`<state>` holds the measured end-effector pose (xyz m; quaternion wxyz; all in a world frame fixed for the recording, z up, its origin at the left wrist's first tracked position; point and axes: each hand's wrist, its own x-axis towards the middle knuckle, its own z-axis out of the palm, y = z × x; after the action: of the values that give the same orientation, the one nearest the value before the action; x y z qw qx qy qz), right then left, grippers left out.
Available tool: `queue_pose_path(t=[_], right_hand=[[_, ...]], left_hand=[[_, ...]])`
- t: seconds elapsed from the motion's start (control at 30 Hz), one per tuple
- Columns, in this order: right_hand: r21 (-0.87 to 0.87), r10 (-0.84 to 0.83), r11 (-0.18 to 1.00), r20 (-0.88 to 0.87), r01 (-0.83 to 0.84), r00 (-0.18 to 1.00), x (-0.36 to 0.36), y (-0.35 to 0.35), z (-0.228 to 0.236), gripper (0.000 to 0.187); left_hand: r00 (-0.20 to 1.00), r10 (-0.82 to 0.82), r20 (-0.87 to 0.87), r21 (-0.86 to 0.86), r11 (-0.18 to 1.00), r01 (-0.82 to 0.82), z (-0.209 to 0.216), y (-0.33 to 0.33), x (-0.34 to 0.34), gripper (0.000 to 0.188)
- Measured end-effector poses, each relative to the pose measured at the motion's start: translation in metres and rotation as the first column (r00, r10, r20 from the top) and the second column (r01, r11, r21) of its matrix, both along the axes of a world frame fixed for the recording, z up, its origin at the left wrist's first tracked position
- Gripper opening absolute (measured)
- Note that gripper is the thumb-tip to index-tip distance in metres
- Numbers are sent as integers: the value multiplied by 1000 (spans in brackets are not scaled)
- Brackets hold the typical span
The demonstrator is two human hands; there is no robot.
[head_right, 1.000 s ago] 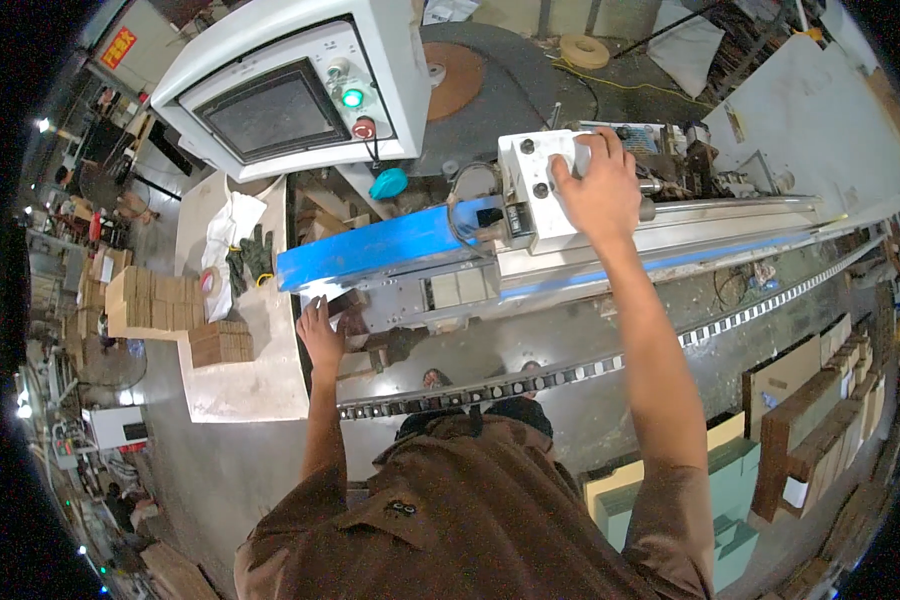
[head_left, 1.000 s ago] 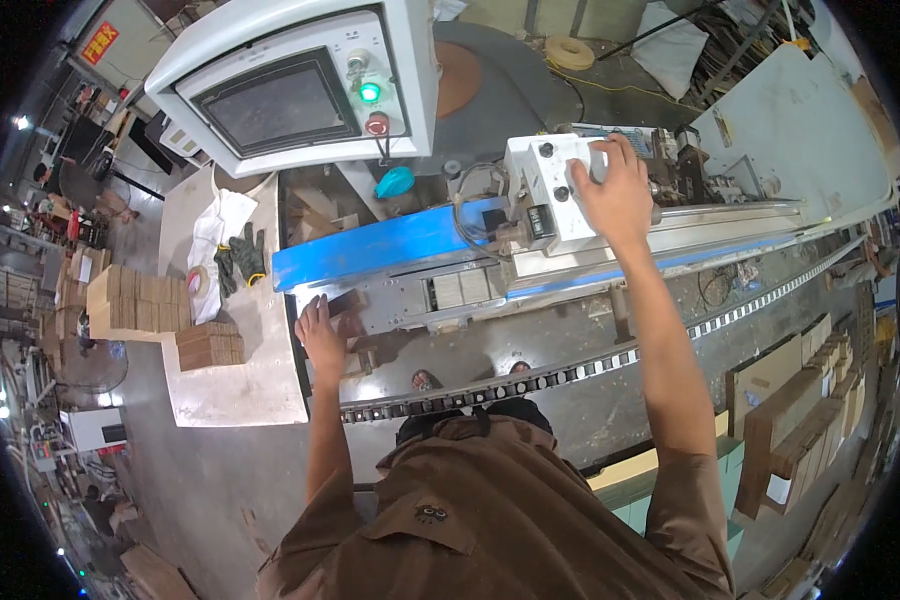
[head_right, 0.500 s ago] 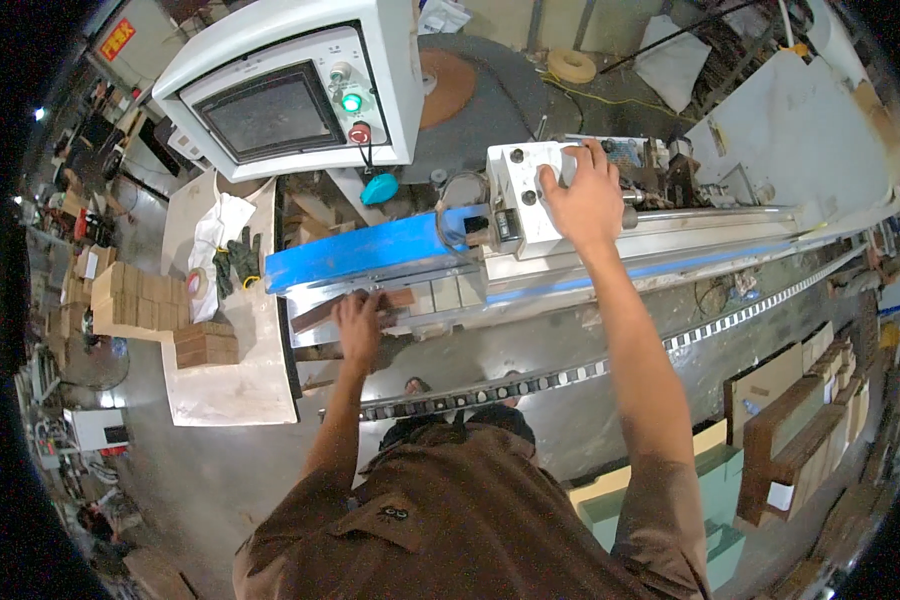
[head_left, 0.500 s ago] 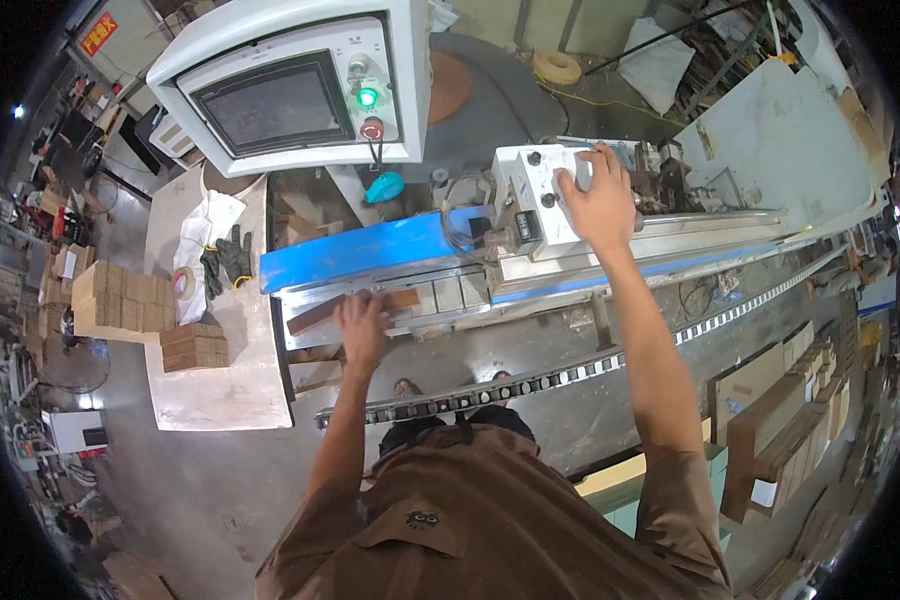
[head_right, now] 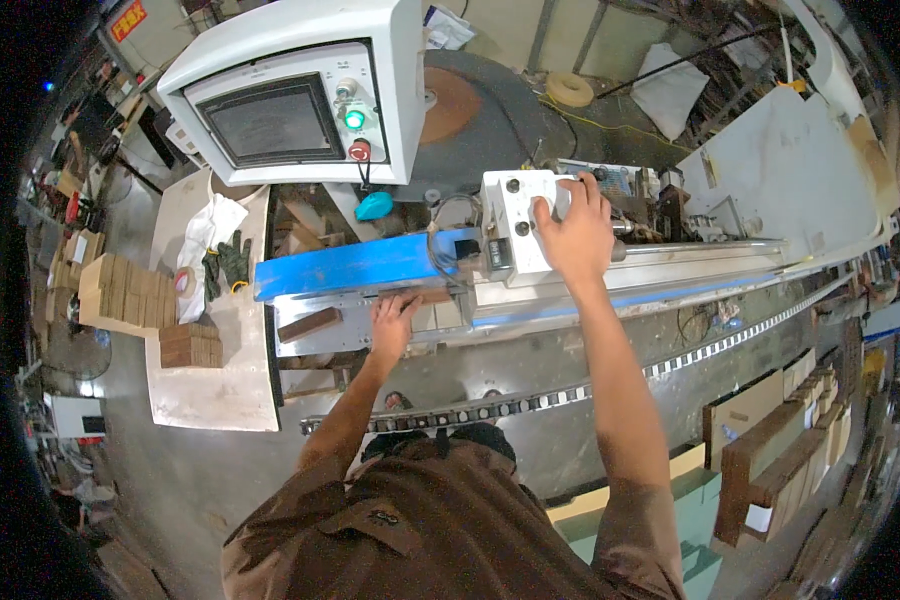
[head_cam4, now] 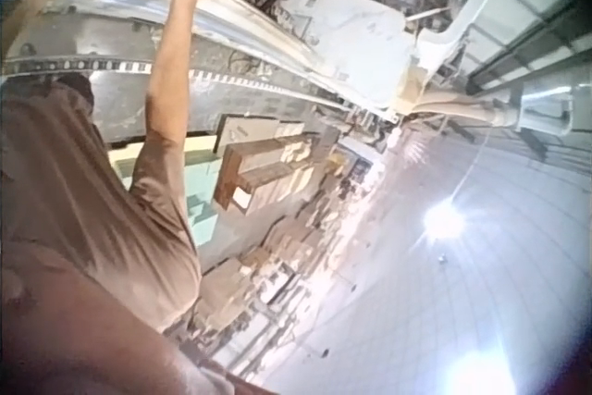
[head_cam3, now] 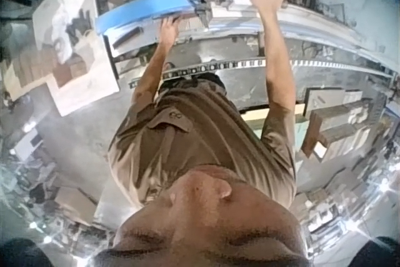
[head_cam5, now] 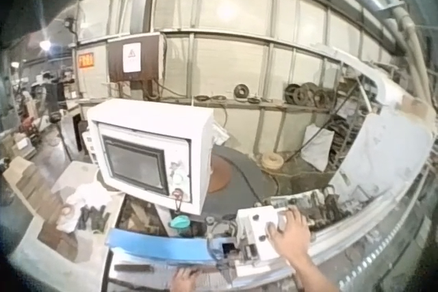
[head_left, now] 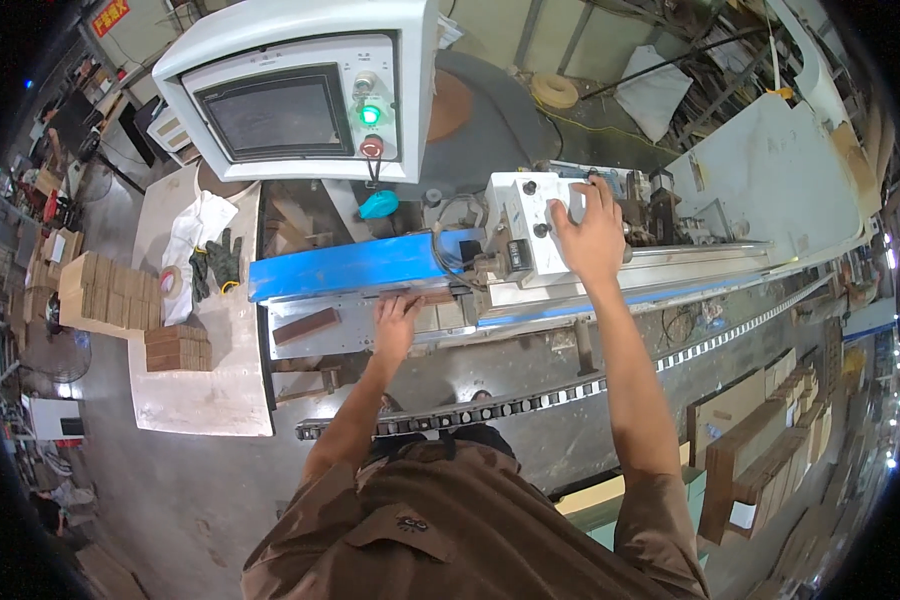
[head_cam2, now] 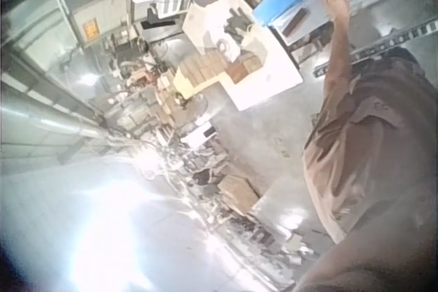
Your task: The person operates a woodworking machine to process small rectangular wooden blocks. They repeatedly pick up blocks from a stack, feed them into the machine, and retrieve the processed pieces. The person then stacks the finished blocks on a nearby table.
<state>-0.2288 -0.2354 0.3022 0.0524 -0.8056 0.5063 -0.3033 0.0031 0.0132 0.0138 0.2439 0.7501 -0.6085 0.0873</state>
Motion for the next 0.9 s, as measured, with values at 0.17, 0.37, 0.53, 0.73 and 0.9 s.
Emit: queue_pose_path(t=[0.17, 0.37, 0.53, 0.73, 0.9], right_hand=[[-8, -45, 999, -28, 45, 999, 3, 5, 5, 50], [-2, -33, 999, -7, 33, 999, 3, 3, 5, 51], [-16, -22, 1000, -4, 22, 1000, 3, 3, 3, 52], [-11, -21, 1000, 1, 21, 1000, 2, 4, 5, 52], [-25, -29, 999, 0, 29, 1000, 4, 5, 7, 49]], left_hand=[[998, -20, 55, 142, 990, 12, 12, 1, 6, 54], [999, -39, 33, 161, 986, 33, 14, 0, 7, 65], [997, -43, 59, 99, 994, 38, 11, -2, 5, 65], [997, -63, 35, 124, 991, 58, 11, -11, -7, 65], [997, -72, -3, 84, 994, 72, -2, -25, -21, 64]])
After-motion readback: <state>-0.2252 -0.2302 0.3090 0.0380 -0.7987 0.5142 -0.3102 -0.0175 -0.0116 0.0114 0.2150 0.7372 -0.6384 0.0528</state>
